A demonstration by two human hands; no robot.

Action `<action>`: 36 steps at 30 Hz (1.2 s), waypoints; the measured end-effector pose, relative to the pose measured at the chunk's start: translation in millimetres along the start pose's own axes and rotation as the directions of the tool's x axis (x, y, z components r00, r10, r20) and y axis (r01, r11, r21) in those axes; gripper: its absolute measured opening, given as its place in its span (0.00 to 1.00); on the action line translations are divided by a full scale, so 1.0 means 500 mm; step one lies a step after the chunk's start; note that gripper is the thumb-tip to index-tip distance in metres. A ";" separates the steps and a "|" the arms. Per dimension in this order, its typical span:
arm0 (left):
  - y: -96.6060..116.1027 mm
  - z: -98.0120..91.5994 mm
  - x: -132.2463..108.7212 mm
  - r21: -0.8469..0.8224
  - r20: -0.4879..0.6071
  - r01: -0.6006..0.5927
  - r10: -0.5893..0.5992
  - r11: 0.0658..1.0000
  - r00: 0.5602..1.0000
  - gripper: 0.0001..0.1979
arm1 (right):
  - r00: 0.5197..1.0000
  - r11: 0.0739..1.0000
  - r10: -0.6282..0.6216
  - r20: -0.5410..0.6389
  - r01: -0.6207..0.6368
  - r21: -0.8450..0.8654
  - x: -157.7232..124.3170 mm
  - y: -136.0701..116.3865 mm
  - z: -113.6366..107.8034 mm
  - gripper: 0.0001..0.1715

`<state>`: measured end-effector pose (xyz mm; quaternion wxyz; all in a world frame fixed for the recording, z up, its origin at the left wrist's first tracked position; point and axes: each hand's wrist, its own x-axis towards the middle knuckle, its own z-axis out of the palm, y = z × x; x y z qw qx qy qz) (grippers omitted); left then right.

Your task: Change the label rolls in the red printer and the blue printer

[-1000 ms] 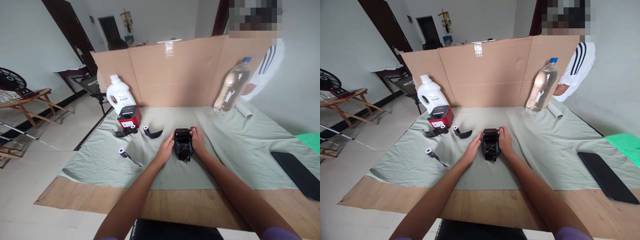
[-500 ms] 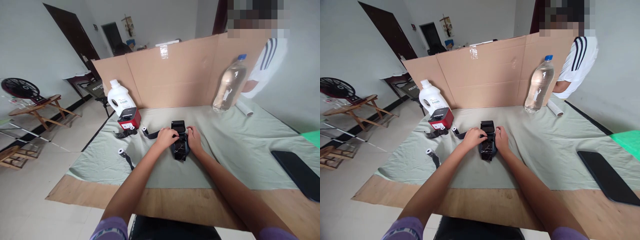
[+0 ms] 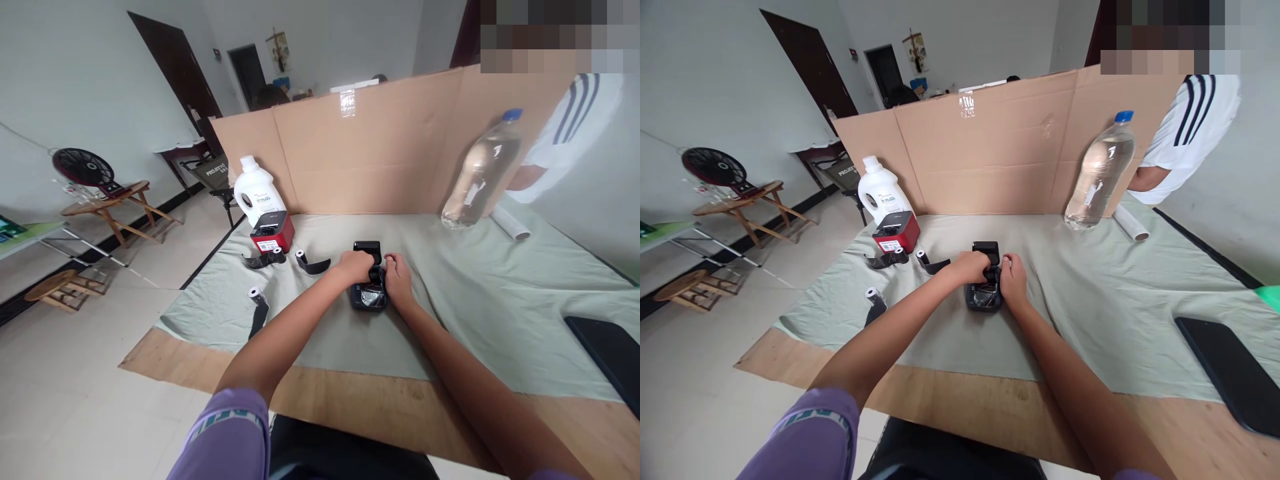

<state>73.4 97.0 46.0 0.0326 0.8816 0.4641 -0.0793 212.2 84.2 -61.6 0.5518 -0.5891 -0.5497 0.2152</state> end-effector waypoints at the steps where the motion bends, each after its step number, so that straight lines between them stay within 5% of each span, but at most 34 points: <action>1: -0.006 -0.001 0.000 -0.012 -0.015 -0.012 0.012 1.000 1.000 0.13 | 1.000 1.000 0.006 0.004 -0.006 0.005 0.001 0.001 0.000 0.23; 5: -0.041 -0.014 -0.037 -0.274 -0.245 -0.008 -0.062 0.962 0.968 0.14 | 0.999 0.998 0.049 0.019 -0.050 0.038 0.006 0.005 0.000 0.23; 9: -0.105 -0.016 -0.153 -0.580 -0.423 -0.036 -0.263 0.814 0.867 0.11 | 0.998 0.994 0.065 0.027 -0.067 0.084 0.007 0.006 0.000 0.24; 12: -0.171 -0.002 -0.258 -0.620 -0.401 0.047 -0.368 0.783 0.839 0.11 | 0.998 0.992 0.063 0.010 -0.064 0.107 0.006 0.008 0.002 0.24; 16: -0.258 0.025 -0.344 -0.454 -0.252 0.343 -0.487 0.822 0.836 0.14 | 0.998 0.994 0.062 0.002 -0.062 0.093 0.006 0.013 0.007 0.25; 19: -0.306 0.053 -0.353 -0.292 -0.161 0.465 -0.523 0.836 0.837 0.16 | 0.998 0.993 0.062 -0.015 -0.060 0.103 0.007 0.015 0.008 0.25; 25: -0.357 0.104 -0.330 -0.204 -0.092 0.475 -0.500 0.856 0.861 0.20 | 0.997 0.991 0.075 0.008 -0.075 0.115 0.008 0.014 0.006 0.25; 31: -0.422 0.076 -0.330 -0.407 -0.102 0.466 -0.546 0.786 0.832 0.25 | 0.996 0.989 0.087 0.026 -0.089 0.116 0.009 0.016 0.006 0.23; 33: -0.443 0.067 -0.312 -0.407 -0.163 0.492 -0.591 0.770 0.790 0.24 | 0.996 0.990 0.082 0.039 -0.086 0.115 0.009 0.015 0.006 0.22; 36: -0.459 0.069 -0.266 -0.329 -0.160 0.518 -0.588 0.789 0.793 0.23 | 0.996 0.990 0.082 0.045 -0.086 0.113 0.007 0.011 0.004 0.22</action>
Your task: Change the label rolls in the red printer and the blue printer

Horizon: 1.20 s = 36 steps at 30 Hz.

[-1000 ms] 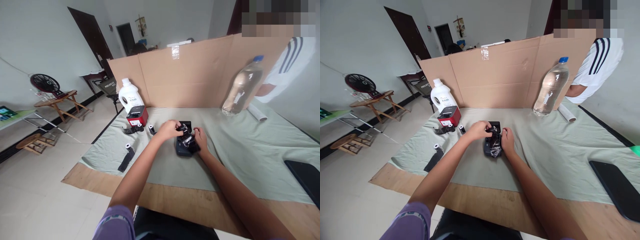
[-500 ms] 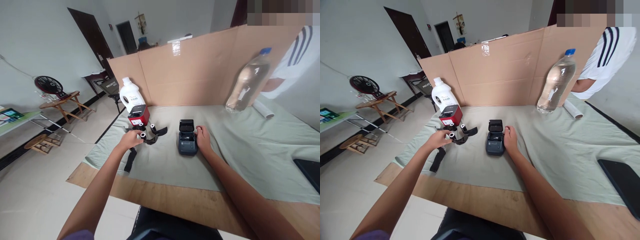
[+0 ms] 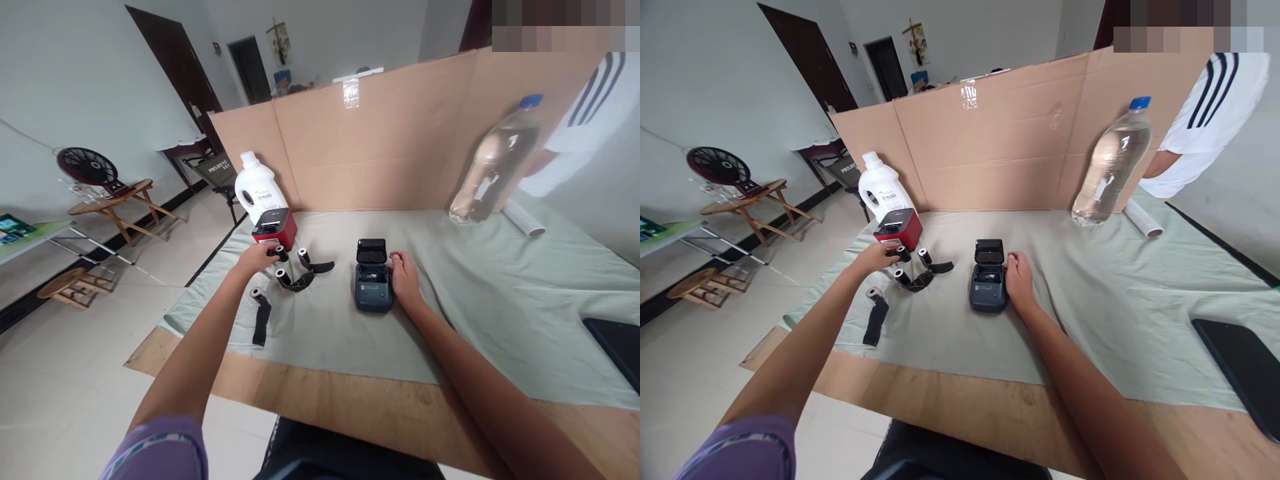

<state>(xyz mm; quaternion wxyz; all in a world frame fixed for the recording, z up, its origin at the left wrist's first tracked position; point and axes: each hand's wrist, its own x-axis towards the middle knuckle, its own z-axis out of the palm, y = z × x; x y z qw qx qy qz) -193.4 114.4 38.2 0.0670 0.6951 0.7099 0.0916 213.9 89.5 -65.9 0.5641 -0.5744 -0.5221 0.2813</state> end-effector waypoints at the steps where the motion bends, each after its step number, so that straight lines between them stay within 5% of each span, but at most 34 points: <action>1: 0.007 0.008 0.012 0.024 0.010 0.003 -0.003 1.000 1.000 0.23 | 1.000 1.000 0.003 -0.003 -0.003 0.001 -0.001 -0.001 0.000 0.22; 5: 0.035 0.027 0.033 0.090 -0.038 0.051 -0.047 0.995 0.998 0.17 | 1.000 1.000 0.009 -0.001 -0.009 -0.002 -0.002 -0.005 -0.002 0.22; 8: 0.055 0.003 0.016 0.100 -0.136 0.026 -0.013 0.995 0.991 0.14 | 1.000 1.000 0.006 0.004 -0.006 -0.013 -0.002 -0.004 -0.002 0.23; 10: 0.074 -0.031 -0.008 -0.019 -0.252 -0.004 -0.001 1.000 0.968 0.13 | 1.000 1.000 0.012 0.009 -0.011 -0.011 -0.002 -0.002 -0.001 0.23; 12: 0.108 -0.065 -0.037 -0.313 -0.344 -0.057 -0.057 0.948 0.937 0.16 | 1.000 1.000 0.010 0.012 -0.010 -0.009 -0.001 -0.007 -0.002 0.23; 15: 0.186 -0.087 -0.084 -0.800 -0.302 -0.157 -0.163 0.579 0.939 0.24 | 0.999 0.999 -0.045 -0.018 0.045 -0.018 0.004 -0.039 -0.010 0.21; 18: 0.279 -0.053 -0.126 -0.964 -0.157 -0.120 -0.147 0.235 0.977 0.28 | 0.988 0.988 -0.157 -0.005 0.157 0.007 0.011 -0.109 -0.031 0.18; 21: 0.360 0.016 -0.157 -0.997 -0.002 0.006 -0.098 0.079 0.995 0.29 | 0.938 0.958 -0.286 0.198 0.271 0.096 0.010 -0.193 -0.058 0.15; 25: 0.423 0.097 -0.175 -0.990 0.118 0.115 -0.043 -0.078 0.992 0.30 | 0.784 0.935 -0.329 0.527 0.348 0.066 0.001 -0.255 -0.082 0.14; 29: 0.436 0.136 -0.192 -0.979 0.163 0.157 -0.038 -0.129 0.986 0.35 | 0.744 0.910 -0.295 0.600 0.411 -0.061 0.009 -0.233 -0.086 0.14; 33: 0.422 0.163 -0.230 -0.976 0.219 0.219 0.099 0.010 0.971 0.56 | 0.775 0.892 -0.235 0.587 0.411 -0.186 0.029 -0.173 -0.078 0.11; 36: 0.419 0.183 -0.254 -0.974 0.220 0.207 0.152 0.094 0.964 0.57 | 0.795 0.873 -0.183 0.578 0.401 -0.276 0.038 -0.135 -0.070 0.11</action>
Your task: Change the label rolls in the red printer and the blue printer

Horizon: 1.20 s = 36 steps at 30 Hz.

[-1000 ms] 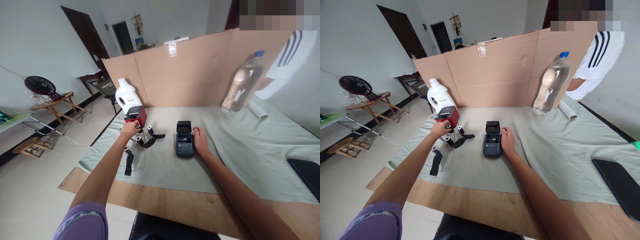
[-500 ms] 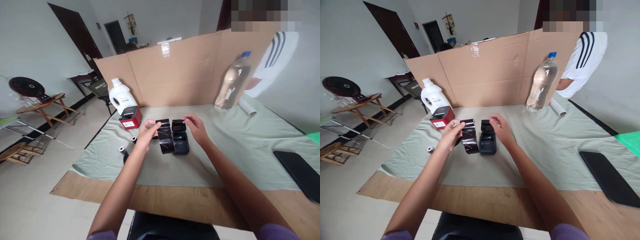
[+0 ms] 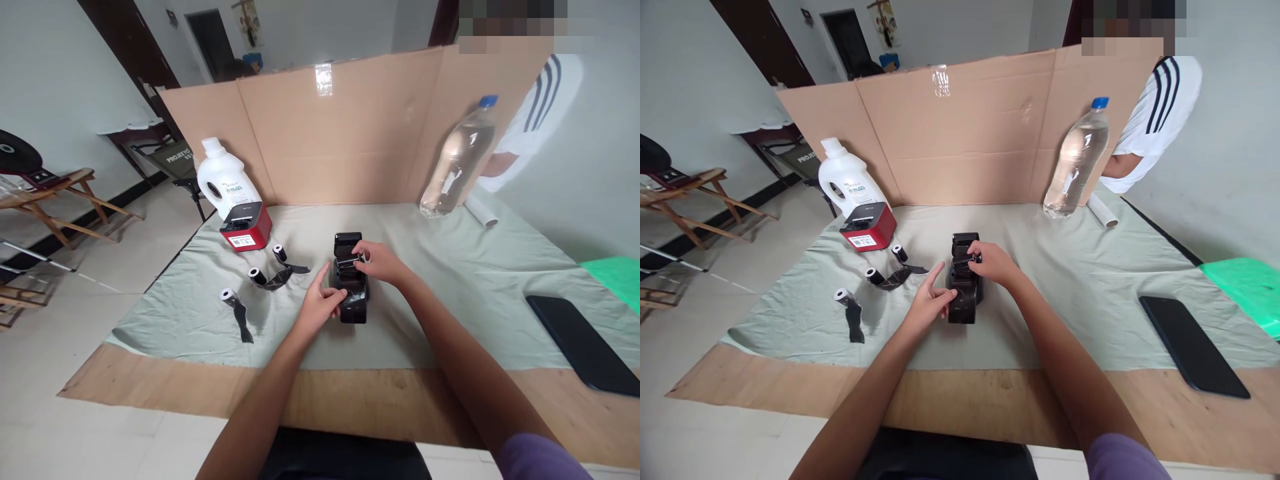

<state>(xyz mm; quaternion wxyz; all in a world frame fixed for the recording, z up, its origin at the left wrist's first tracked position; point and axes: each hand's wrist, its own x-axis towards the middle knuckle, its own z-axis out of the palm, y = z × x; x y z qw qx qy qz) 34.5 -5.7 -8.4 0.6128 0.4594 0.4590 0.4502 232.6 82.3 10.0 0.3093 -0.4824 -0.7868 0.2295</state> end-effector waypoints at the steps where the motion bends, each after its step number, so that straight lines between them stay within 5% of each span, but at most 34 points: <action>1: -0.006 0.003 -0.003 0.013 0.003 0.006 -0.006 1.000 1.000 0.55 | 1.000 1.000 0.012 0.004 -0.012 -0.017 0.001 0.008 0.005 0.11; 11: -0.029 0.017 0.002 0.049 -0.019 0.011 -0.010 0.999 1.000 0.49 | 1.000 0.989 0.008 0.026 -0.005 -0.145 0.002 0.031 0.036 0.07; 23: -0.027 0.022 -0.003 0.097 -0.029 -0.024 0.027 0.995 0.999 0.41 | 0.994 0.967 0.107 0.035 -0.096 -0.234 -0.002 -0.005 0.044 0.09; 29: -0.035 0.018 0.001 0.136 -0.035 -0.036 0.041 0.990 0.999 0.36 | 0.987 0.956 0.151 -0.052 -0.159 -0.248 -0.002 -0.008 0.058 0.05; 36: -0.051 0.014 0.008 0.195 -0.023 -0.089 0.095 0.977 0.995 0.21 | 0.957 0.914 0.227 -0.179 -0.273 -0.300 -0.007 -0.016 0.059 0.20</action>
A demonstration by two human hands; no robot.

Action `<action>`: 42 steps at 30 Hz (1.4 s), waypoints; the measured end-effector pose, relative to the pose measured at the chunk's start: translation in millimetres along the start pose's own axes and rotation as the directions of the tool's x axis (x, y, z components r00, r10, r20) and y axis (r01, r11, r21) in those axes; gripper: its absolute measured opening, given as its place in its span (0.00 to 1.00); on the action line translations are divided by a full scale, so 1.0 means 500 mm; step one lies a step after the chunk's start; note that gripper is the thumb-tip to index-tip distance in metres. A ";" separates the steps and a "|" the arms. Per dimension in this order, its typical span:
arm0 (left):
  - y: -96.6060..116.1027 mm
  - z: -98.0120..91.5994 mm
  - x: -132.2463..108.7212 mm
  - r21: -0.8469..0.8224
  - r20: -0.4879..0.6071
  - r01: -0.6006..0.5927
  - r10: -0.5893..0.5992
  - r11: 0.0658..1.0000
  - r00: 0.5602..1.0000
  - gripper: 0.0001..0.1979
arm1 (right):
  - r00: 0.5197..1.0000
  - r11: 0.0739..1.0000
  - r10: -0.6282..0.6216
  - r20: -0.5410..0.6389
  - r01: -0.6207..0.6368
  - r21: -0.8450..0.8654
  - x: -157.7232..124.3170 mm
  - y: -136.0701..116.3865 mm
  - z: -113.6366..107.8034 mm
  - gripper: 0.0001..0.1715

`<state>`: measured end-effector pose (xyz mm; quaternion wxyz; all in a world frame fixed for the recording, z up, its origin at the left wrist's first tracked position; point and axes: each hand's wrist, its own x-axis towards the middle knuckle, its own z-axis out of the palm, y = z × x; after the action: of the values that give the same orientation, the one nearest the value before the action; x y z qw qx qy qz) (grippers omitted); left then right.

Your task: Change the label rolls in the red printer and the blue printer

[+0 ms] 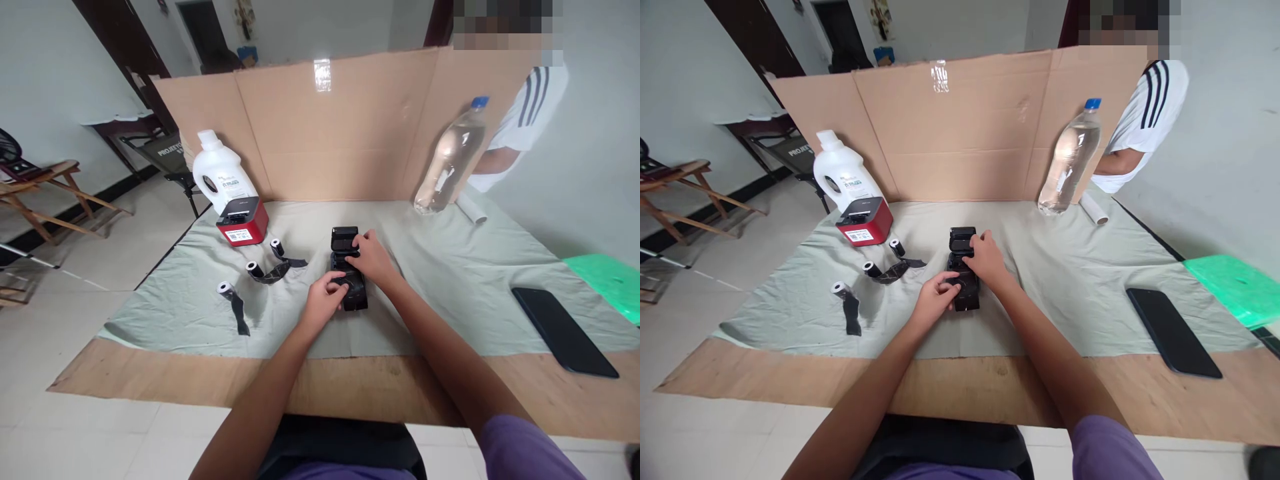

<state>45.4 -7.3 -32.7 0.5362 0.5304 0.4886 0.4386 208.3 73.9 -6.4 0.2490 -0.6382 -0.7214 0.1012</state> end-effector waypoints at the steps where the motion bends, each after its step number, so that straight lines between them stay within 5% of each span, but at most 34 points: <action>1: -0.001 0.000 -0.001 0.010 0.000 -0.010 0.010 1.000 1.000 0.20 | 1.000 0.999 0.024 -0.001 -0.024 0.023 0.002 0.002 0.002 0.23; 5: -0.004 -0.001 -0.004 0.048 0.005 -0.056 0.056 0.997 0.998 0.17 | 0.997 0.963 0.065 -0.037 -0.053 0.264 0.017 0.016 0.017 0.39; 9: -0.005 -0.005 -0.005 0.086 0.034 -0.053 0.050 0.995 0.998 0.12 | 1.000 0.885 0.027 0.015 -0.031 0.465 0.031 0.030 0.016 0.30; 14: -0.003 -0.015 -0.005 0.104 0.071 -0.042 0.034 0.994 0.997 0.11 | 0.991 0.870 -0.116 0.073 0.066 0.489 0.035 0.041 -0.021 0.20; 21: 0.002 -0.023 -0.010 0.150 0.155 -0.042 0.019 0.988 0.988 0.10 | 0.927 0.923 -0.205 0.315 0.075 0.379 0.023 0.038 -0.071 0.25; 27: 0.022 -0.027 -0.017 0.198 0.144 -0.038 0.009 0.979 0.989 0.08 | 0.894 0.942 -0.018 0.448 -0.134 0.306 0.018 0.033 -0.079 0.32; 31: 0.026 -0.027 -0.018 0.227 0.133 -0.060 0.030 0.972 0.991 0.09 | 0.838 0.838 0.107 0.535 -0.365 0.405 0.012 0.028 -0.070 0.34; 34: 0.027 -0.032 -0.014 0.213 0.001 -0.035 0.035 0.976 0.999 0.12 | 0.803 0.777 0.156 0.575 -0.459 0.431 0.005 0.023 -0.064 0.35; 38: 0.026 -0.046 -0.004 0.191 -0.150 0.024 0.005 0.981 0.989 0.20 | 0.833 0.753 0.161 0.529 -0.450 0.480 -0.005 0.028 -0.049 0.35; 42: 0.008 -0.064 0.018 0.285 -0.121 0.022 0.013 0.958 0.993 0.26 | 0.917 0.735 0.146 0.371 -0.352 0.580 -0.040 0.057 -0.018 0.32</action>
<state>15.0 6.2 -28.0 0.4240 0.5734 0.5800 0.3937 238.9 57.6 -16.6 0.3211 -0.5845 -0.5801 0.4676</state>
